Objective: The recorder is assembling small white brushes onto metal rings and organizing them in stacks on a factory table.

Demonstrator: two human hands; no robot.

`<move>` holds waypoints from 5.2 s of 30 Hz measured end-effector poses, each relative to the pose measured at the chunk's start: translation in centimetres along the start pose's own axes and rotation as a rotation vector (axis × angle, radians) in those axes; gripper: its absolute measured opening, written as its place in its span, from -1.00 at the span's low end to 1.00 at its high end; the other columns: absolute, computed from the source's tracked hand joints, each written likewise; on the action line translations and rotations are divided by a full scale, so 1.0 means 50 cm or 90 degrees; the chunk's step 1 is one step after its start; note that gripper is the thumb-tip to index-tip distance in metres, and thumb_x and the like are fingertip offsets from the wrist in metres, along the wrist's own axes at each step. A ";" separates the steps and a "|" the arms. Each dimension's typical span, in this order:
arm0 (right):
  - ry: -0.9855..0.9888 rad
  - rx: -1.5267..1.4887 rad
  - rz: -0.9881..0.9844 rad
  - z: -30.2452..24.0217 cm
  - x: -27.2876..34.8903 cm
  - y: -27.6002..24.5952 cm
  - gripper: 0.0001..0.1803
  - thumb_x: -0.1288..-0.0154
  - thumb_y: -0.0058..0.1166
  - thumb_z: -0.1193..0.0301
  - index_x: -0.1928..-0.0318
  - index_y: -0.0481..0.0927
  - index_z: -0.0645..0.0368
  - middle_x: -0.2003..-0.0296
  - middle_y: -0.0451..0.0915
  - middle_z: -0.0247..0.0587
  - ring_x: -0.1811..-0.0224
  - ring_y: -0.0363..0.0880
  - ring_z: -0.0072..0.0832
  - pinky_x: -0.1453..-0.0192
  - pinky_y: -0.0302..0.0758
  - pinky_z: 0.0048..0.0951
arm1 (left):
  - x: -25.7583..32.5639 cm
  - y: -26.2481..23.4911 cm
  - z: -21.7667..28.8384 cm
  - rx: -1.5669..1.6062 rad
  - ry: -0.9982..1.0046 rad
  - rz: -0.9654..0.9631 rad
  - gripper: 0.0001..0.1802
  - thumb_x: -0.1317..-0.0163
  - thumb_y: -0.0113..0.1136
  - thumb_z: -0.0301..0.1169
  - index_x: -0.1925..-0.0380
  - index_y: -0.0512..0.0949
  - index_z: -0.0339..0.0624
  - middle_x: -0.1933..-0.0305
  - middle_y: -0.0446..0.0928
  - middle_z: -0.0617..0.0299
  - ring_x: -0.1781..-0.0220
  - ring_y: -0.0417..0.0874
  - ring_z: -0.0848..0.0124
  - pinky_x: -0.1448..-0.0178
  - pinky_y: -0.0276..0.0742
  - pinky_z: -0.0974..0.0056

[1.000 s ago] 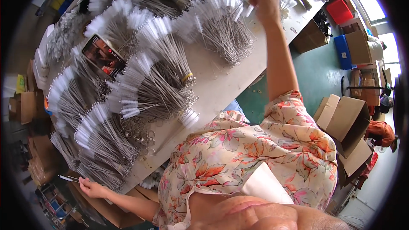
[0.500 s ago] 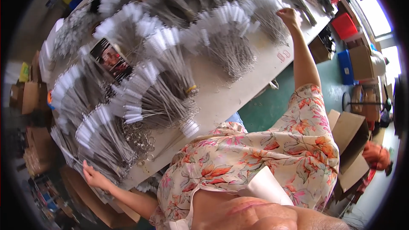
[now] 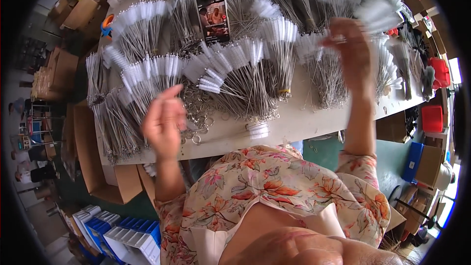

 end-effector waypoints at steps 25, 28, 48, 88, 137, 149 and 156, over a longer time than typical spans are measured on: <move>0.373 -0.619 -0.153 -0.019 0.115 0.329 -0.79 -0.36 -0.11 0.37 0.31 0.51 0.24 0.49 0.49 -0.35 0.54 0.36 -0.65 0.42 0.38 -0.58 | -0.009 -0.002 0.111 -0.160 0.358 0.032 -0.13 0.00 0.32 -0.08 -0.17 0.17 -0.42 -0.21 0.14 -0.04 -0.17 0.31 0.17 -0.15 0.34 0.12; 0.066 -0.055 -0.298 -0.087 0.133 0.371 -0.89 -0.15 0.03 0.53 0.29 0.54 0.27 0.37 0.57 -0.11 0.34 0.58 -0.33 0.28 0.48 -0.39 | -0.016 0.066 0.092 -0.067 0.296 -0.151 0.13 0.11 0.33 0.10 -0.26 -0.04 -0.37 -0.33 -0.01 -0.10 -0.27 0.22 0.09 -0.30 0.13 0.04; 0.130 0.786 -0.507 0.107 0.352 0.164 -0.91 -0.04 0.08 0.53 0.37 0.57 0.20 0.43 0.55 -0.17 0.43 0.56 -0.22 0.37 0.47 -0.31 | 0.161 -0.075 -0.117 -0.363 -0.139 -0.018 -0.82 -0.14 0.20 -0.46 0.25 0.54 -0.28 0.55 0.46 0.36 0.55 0.38 0.68 0.48 0.31 0.55; 0.274 -0.427 -0.289 -0.093 0.132 0.417 -0.83 -0.22 0.11 0.38 0.30 0.62 0.24 0.40 0.41 -0.36 0.55 0.35 -0.73 0.53 0.30 -0.67 | 0.052 -0.005 0.106 -0.188 0.212 -0.081 -0.70 0.05 0.16 -0.75 0.23 0.55 -0.39 0.20 0.57 0.06 0.25 0.65 0.39 0.19 0.63 0.42; 0.061 -0.467 -0.213 -0.159 0.105 0.472 -0.93 -0.16 0.15 0.51 0.41 0.57 0.25 0.51 0.43 -0.37 0.56 0.43 -0.70 0.50 0.37 -0.65 | 0.035 -0.071 0.148 0.090 -0.030 0.024 -0.83 -0.22 0.10 -0.42 0.36 0.54 -0.34 0.31 0.58 0.18 0.18 0.57 0.41 0.02 0.46 0.34; 0.053 -0.298 -0.359 -0.136 0.156 0.596 -0.89 -0.13 0.17 0.53 0.30 0.57 0.29 0.35 0.57 -0.29 0.30 0.54 -0.62 0.16 0.45 -0.61 | 0.124 -0.261 0.227 -0.103 -0.011 0.105 -0.80 -0.26 0.05 -0.39 0.35 0.53 -0.35 0.31 0.56 0.16 0.41 0.54 0.51 0.26 0.48 0.42; 0.157 -0.293 -0.493 -0.062 0.241 0.608 -0.91 -0.15 0.13 0.57 0.32 0.55 0.31 0.42 0.55 -0.32 0.35 0.51 -0.63 0.16 0.43 -0.62 | 0.305 -0.329 0.010 -0.403 -0.361 -0.086 -0.84 -0.20 -0.01 -0.46 0.49 0.50 -0.29 0.51 0.54 0.25 0.56 0.54 0.56 0.43 0.45 0.43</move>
Point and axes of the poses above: each hand's wrist, its own x-axis away from the middle knuckle, its own y-axis out of the palm, z = x × y, the point moved 7 cm from there along -x, towards the middle knuckle
